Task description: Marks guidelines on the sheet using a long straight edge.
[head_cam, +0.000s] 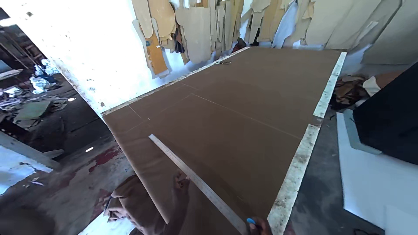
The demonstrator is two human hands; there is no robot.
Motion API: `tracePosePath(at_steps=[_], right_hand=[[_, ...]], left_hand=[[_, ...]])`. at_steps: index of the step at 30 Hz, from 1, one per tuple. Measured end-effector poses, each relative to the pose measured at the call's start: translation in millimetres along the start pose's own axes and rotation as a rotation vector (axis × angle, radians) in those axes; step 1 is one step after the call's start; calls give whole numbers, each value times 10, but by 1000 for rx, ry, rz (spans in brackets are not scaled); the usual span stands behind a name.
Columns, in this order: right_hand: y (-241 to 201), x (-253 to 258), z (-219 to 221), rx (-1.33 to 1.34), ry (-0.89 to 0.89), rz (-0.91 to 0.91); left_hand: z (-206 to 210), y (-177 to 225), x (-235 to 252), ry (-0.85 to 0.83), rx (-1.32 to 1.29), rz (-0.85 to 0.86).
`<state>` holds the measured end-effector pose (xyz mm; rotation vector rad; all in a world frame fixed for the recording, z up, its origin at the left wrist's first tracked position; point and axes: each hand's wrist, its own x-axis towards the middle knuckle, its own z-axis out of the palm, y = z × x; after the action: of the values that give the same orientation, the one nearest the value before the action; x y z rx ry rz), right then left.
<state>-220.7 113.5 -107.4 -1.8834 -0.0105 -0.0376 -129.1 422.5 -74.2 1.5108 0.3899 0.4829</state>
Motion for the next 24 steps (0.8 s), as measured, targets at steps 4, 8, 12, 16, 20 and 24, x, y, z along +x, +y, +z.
tracePosePath(at_steps=[4, 8, 12, 16, 20, 24], right_hand=[[78, 649, 734, -44, -77, 56], [-241, 1390, 1348, -126, -144, 146], [-348, 1796, 1817, -226, -193, 110], [-89, 1426, 1954, -378, -44, -119], [65, 690, 1746, -472, 130, -170], [72, 333, 1575, -630, 164, 7]], left_hand=[[-282, -552, 407, -102, 435, 99], [-430, -790, 424, -294, 877, 202], [-425, -850, 387, -390, 880, 246], [-565, -850, 575, -359, 599, 174], [-815, -827, 1434, -332, 549, 229], [-952, -605, 2682, -380, 555, 152]])
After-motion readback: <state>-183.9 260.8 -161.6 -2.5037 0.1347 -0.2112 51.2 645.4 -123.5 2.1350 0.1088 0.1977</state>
